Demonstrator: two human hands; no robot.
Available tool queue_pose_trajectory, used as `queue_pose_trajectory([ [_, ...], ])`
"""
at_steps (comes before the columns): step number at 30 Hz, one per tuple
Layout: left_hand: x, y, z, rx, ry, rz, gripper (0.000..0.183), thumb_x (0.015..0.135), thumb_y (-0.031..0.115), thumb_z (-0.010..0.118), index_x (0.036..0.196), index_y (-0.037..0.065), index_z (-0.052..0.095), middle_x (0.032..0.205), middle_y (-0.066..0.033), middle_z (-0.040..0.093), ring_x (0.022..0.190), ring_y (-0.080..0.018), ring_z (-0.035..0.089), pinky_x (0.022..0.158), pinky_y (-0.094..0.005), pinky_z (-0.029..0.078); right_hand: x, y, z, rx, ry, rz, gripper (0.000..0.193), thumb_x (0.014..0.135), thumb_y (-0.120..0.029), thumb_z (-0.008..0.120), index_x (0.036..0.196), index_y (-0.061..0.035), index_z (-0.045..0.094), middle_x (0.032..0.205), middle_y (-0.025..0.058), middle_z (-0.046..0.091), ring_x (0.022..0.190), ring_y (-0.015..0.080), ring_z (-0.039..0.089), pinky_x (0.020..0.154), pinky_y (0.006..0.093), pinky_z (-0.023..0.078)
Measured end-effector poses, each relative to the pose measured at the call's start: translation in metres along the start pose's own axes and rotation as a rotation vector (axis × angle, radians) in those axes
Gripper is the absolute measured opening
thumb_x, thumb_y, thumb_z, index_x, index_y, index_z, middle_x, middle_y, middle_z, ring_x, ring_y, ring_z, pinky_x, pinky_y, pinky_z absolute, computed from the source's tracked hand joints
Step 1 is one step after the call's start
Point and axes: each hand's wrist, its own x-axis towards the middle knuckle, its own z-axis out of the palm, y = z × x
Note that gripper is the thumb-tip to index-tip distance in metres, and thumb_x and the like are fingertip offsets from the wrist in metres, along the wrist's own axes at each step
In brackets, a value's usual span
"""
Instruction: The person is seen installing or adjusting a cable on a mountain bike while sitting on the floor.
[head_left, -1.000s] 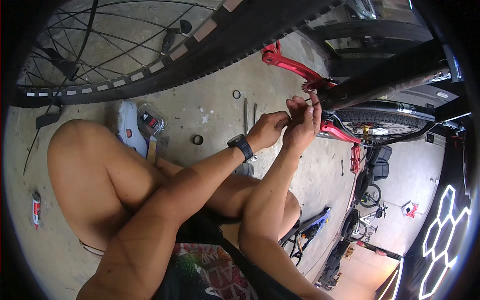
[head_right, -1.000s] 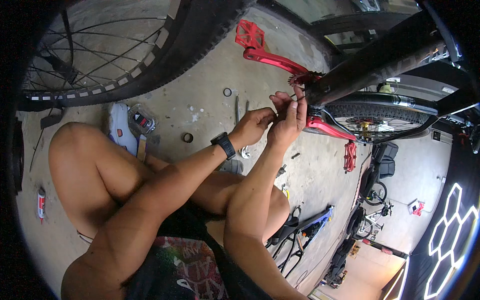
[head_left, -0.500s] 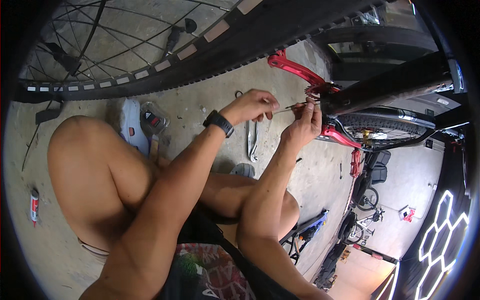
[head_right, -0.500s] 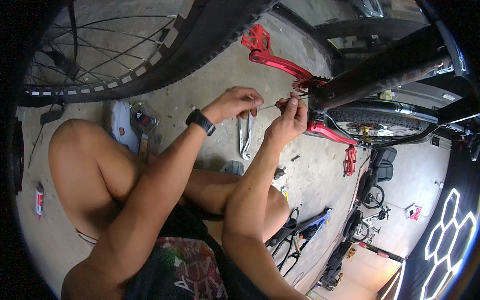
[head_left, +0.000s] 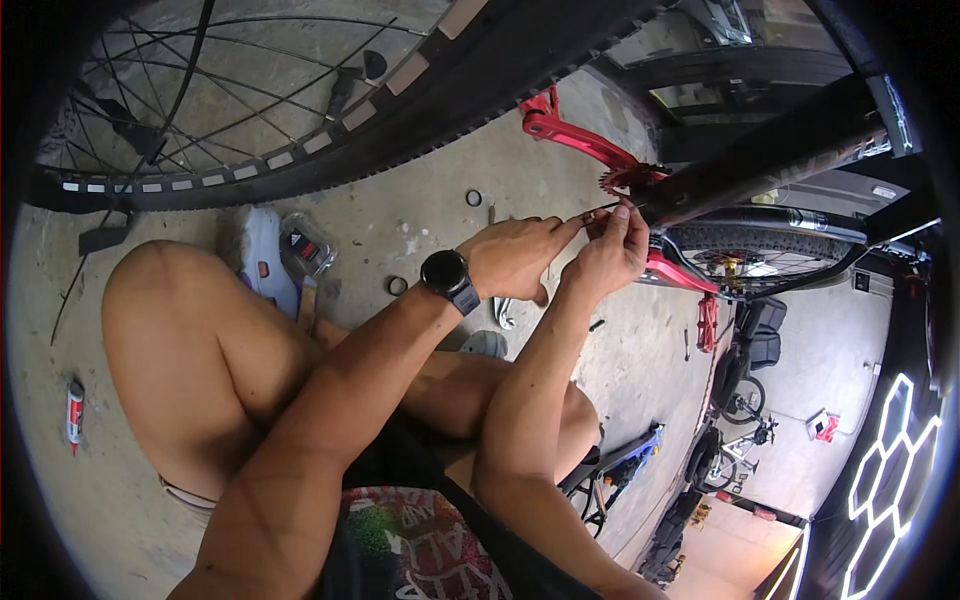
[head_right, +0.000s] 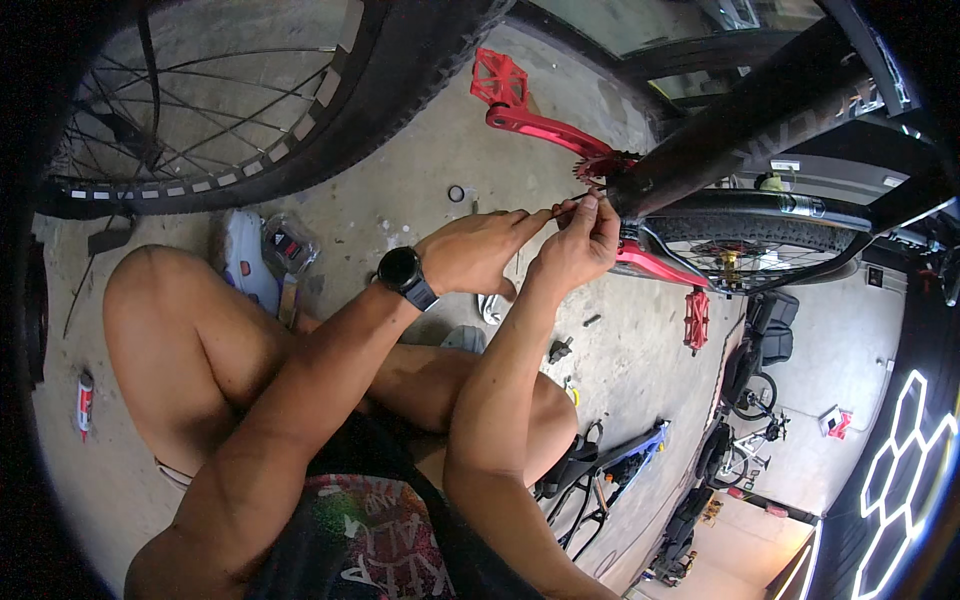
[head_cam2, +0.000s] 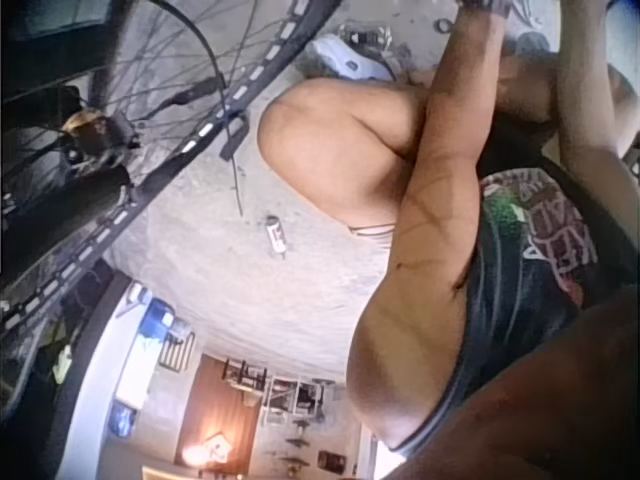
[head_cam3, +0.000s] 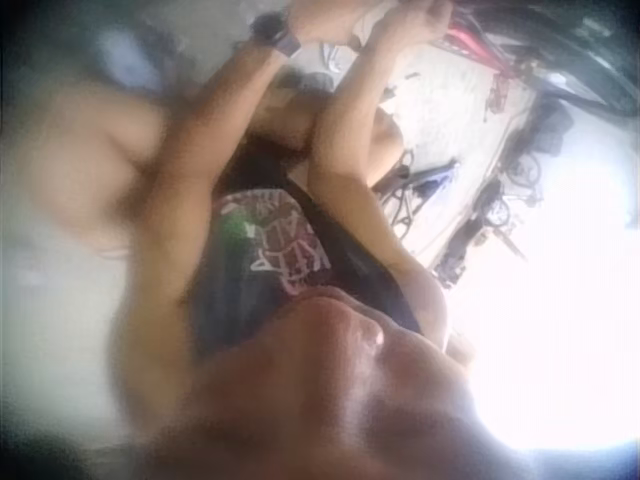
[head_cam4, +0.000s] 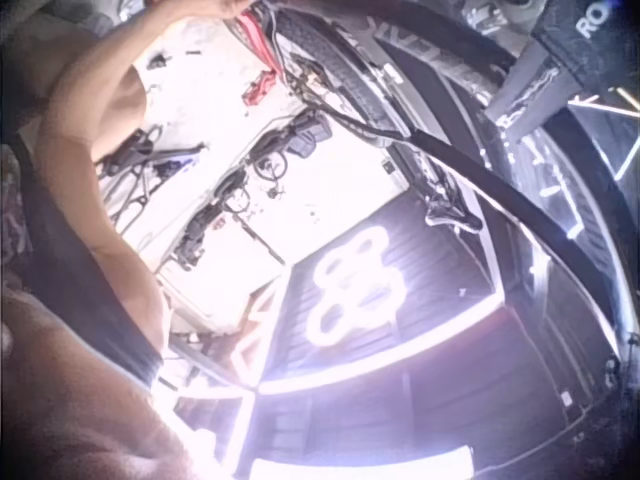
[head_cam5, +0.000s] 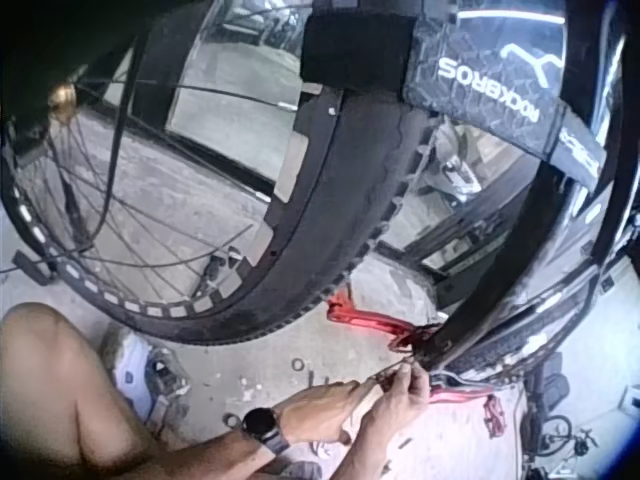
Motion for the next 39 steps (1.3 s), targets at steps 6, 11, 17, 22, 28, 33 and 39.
queue_pose_trajectory([
  [6, -0.006, 0.001, 0.012, -0.027, 0.106, -0.006, 0.079, 0.081, 0.003, 0.068, 0.153, 0.002, 0.037, 0.132, -0.0221, 0.062, 0.104, -0.0381, 0.069, 0.088, -0.0459, 0.058, 0.0, -0.005, 0.002, -0.133, 0.018, -0.024, 0.013, 0.101, -0.004, 0.062, 0.107, 0.0061, 0.067, 0.086, 0.0081, 0.068, 0.07, 0.0116, 0.063, 0.061, 0.0254, 0.054],
  [11, 0.0, -0.031, 0.017, -0.145, 0.214, 0.105, 0.065, 0.082, -0.004, 0.059, 0.146, 0.002, 0.051, 0.124, -0.0213, 0.068, 0.1, -0.0366, 0.071, 0.086, -0.0429, 0.058, 0.001, -0.001, 0.003, -0.155, 0.029, -0.036, 0.013, 0.101, -0.006, 0.063, 0.107, 0.0046, 0.066, 0.086, 0.0081, 0.067, 0.072, 0.0116, 0.062, 0.062, 0.0263, 0.054],
  [17, 0.018, -0.05, 0.008, -0.292, 0.228, -0.029, 0.051, 0.081, -0.009, 0.053, 0.122, 0.011, 0.074, 0.102, -0.0175, 0.075, 0.098, -0.0362, 0.071, 0.089, -0.0436, 0.056, 0.004, 0.001, -0.001, -0.188, -0.004, -0.016, 0.012, 0.102, -0.006, 0.059, 0.109, 0.0028, 0.064, 0.089, 0.0077, 0.067, 0.077, 0.0121, 0.063, 0.064, 0.0273, 0.054],
  [22, 0.045, -0.081, 0.019, -0.246, 0.306, 0.013, 0.046, 0.079, -0.013, 0.05, 0.109, 0.008, 0.077, 0.094, -0.0137, 0.074, 0.088, -0.0307, 0.07, 0.083, -0.0395, 0.054, 0.003, 0.007, 0.005, -0.17, -0.005, 0.004, 0.013, 0.103, -0.007, 0.057, 0.11, 0.0014, 0.064, 0.095, 0.0073, 0.068, 0.082, 0.0136, 0.064, 0.068, 0.0296, 0.054],
  [28, 0.058, -0.085, 0.03, -0.207, 0.237, 0.054, 0.041, 0.077, -0.014, 0.05, 0.103, 0.005, 0.075, 0.092, -0.0138, 0.074, 0.084, -0.0296, 0.069, 0.079, -0.0405, 0.054, 0.0, 0.016, 0.002, -0.27, 0.063, -0.004, 0.013, 0.102, -0.008, 0.057, 0.107, 0.0019, 0.064, 0.093, 0.0069, 0.069, 0.08, 0.0133, 0.062, 0.069, 0.0291, 0.051],
  [33, 0.052, -0.057, 0.061, -0.31, 0.224, 0.019, 0.033, 0.075, -0.011, 0.056, 0.102, 0.004, 0.07, 0.094, -0.0117, 0.072, 0.094, -0.0312, 0.066, 0.088, -0.042, 0.05, 0.006, 0.018, -0.01, -0.283, 0.038, -0.123, 0.014, 0.1, -0.007, 0.059, 0.102, 0.0048, 0.066, 0.085, 0.0085, 0.07, 0.073, 0.0141, 0.062, 0.067, 0.0291, 0.05],
  [39, 0.036, -0.029, 0.088, 0.007, 0.617, -0.029, 0.033, 0.076, -0.001, 0.066, 0.108, 0.008, 0.066, 0.1, -0.0083, 0.068, 0.108, -0.0297, 0.061, 0.102, -0.0467, 0.04, -0.005, -0.006, -0.002, -0.61, 0.062, -0.216, 0.018, 0.095, -0.007, 0.063, 0.102, 0.0067, 0.072, 0.082, 0.0134, 0.074, 0.071, 0.0189, 0.067, 0.069, 0.0324, 0.053],
])
